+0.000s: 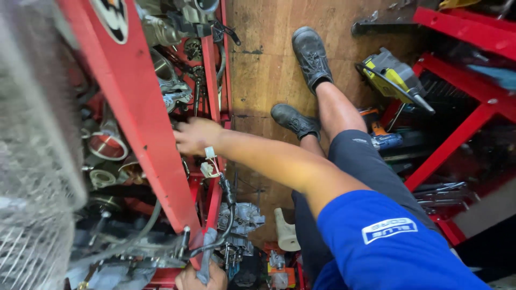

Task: Cleaning motorcycle engine casings and components using a cloth and abrasive pad

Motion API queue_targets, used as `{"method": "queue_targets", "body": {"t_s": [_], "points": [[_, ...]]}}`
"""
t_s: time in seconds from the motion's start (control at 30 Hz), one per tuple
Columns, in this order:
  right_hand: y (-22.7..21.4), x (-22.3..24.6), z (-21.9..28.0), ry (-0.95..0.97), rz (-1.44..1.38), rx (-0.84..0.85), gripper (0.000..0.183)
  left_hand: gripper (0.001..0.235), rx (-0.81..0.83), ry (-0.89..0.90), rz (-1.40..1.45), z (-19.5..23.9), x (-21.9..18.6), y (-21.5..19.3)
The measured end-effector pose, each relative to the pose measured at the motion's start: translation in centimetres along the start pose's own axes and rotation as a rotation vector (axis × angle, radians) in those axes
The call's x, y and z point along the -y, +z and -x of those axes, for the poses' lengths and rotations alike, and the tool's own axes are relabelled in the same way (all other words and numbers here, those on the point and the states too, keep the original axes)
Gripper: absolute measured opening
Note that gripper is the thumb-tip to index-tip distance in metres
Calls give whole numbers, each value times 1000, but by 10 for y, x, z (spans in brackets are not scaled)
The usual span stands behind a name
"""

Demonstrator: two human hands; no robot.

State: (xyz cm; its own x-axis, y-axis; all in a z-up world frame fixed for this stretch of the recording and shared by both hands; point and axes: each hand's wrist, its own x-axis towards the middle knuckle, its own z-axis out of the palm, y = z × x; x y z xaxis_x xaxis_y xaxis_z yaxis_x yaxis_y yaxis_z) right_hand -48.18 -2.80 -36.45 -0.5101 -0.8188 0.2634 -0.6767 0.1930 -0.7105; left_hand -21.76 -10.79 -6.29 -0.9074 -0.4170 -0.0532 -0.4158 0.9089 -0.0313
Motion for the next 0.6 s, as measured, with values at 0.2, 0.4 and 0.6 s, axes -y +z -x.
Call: {"method": "queue_targets", "body": {"t_s": [0.2,0.4,0.6], "points": [[-59,74,122,906,-463,-48,12,37,-76,318,93,-20,-18,-18],[-158,137,169,1128,-585,3,18,33,65,287,-70,-21,-24,-37],[-265,161,153,1036,-603,155,11,45,-214,-98,153,3,-81,-94]]}}
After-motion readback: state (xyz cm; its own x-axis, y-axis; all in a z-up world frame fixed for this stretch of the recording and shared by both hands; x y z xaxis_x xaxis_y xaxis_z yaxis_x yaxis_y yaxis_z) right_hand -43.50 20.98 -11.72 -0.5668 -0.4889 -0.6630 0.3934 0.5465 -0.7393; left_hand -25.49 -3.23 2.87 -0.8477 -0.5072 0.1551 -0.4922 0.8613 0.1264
